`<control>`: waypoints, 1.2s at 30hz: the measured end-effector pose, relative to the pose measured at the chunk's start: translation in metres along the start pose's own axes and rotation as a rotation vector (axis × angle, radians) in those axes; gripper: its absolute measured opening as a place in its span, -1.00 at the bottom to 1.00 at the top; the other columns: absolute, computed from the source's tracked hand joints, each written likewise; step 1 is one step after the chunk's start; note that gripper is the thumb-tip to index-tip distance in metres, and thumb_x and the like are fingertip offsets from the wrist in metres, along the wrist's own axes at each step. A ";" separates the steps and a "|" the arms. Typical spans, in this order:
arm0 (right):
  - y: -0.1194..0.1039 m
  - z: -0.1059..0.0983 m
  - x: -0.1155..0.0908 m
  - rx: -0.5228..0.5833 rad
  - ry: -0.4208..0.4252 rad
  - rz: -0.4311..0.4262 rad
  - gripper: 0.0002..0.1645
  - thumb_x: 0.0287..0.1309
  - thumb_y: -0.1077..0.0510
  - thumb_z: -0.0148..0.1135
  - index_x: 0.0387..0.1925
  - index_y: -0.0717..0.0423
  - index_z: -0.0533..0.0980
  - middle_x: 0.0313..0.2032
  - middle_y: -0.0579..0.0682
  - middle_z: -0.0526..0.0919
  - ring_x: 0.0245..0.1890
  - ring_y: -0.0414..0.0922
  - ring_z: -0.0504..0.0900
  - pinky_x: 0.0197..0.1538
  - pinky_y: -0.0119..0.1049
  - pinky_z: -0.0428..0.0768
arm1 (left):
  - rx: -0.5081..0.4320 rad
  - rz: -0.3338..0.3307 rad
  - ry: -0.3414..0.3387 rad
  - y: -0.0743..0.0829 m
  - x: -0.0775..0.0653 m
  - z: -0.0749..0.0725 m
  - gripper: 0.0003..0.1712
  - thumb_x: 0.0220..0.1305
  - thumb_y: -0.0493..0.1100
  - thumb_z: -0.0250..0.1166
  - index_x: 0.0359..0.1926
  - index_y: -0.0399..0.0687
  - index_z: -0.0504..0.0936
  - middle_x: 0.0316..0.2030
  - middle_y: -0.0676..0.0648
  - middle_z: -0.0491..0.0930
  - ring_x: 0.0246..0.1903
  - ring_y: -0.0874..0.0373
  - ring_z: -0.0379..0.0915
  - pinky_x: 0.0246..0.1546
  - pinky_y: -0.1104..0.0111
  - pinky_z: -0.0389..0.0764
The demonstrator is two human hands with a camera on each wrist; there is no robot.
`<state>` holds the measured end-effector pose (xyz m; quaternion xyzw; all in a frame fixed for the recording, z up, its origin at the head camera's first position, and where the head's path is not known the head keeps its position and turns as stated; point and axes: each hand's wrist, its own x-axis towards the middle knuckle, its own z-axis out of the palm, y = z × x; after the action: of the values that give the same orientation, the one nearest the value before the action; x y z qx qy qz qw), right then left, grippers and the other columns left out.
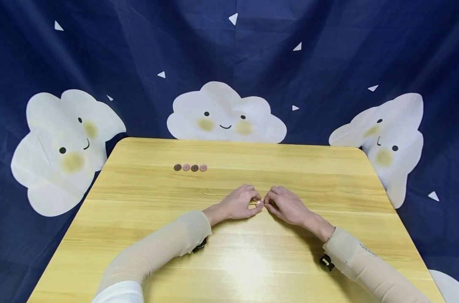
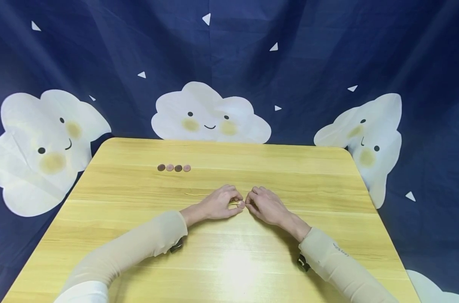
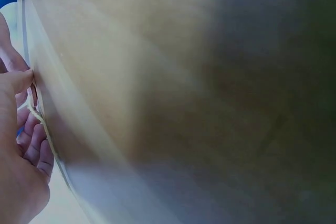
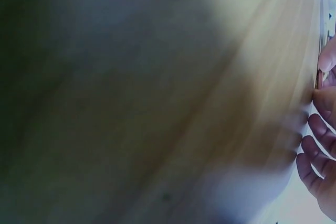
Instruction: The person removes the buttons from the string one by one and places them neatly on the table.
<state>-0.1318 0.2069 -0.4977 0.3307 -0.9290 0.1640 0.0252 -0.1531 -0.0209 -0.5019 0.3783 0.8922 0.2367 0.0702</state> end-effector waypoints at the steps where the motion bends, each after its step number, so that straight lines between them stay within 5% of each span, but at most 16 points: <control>1: 0.000 0.000 0.000 0.000 0.000 0.001 -0.96 0.38 0.12 0.34 -0.26 -0.08 0.64 -0.27 -0.18 0.61 -0.24 -0.21 0.50 -0.11 -0.23 0.56 | -0.002 0.001 0.001 0.000 0.001 0.000 -0.67 0.43 0.03 0.31 0.04 -0.04 0.75 -0.10 0.03 0.69 -0.06 0.18 0.53 0.06 0.36 0.61; 36: -0.002 -0.001 0.002 -0.014 -0.001 -0.026 -0.91 0.40 0.14 0.32 -0.30 -0.06 0.62 -0.31 -0.18 0.61 -0.26 -0.20 0.52 -0.10 -0.21 0.59 | -0.074 -0.022 0.073 -0.020 -0.026 -0.009 -0.78 0.36 -0.01 0.41 -0.05 0.05 0.75 -0.14 0.10 0.72 -0.06 0.25 0.57 0.10 0.38 0.65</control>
<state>-0.1321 0.2050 -0.4960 0.3427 -0.9258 0.1569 0.0290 -0.1507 -0.0542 -0.5054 0.3569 0.8888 0.2823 0.0539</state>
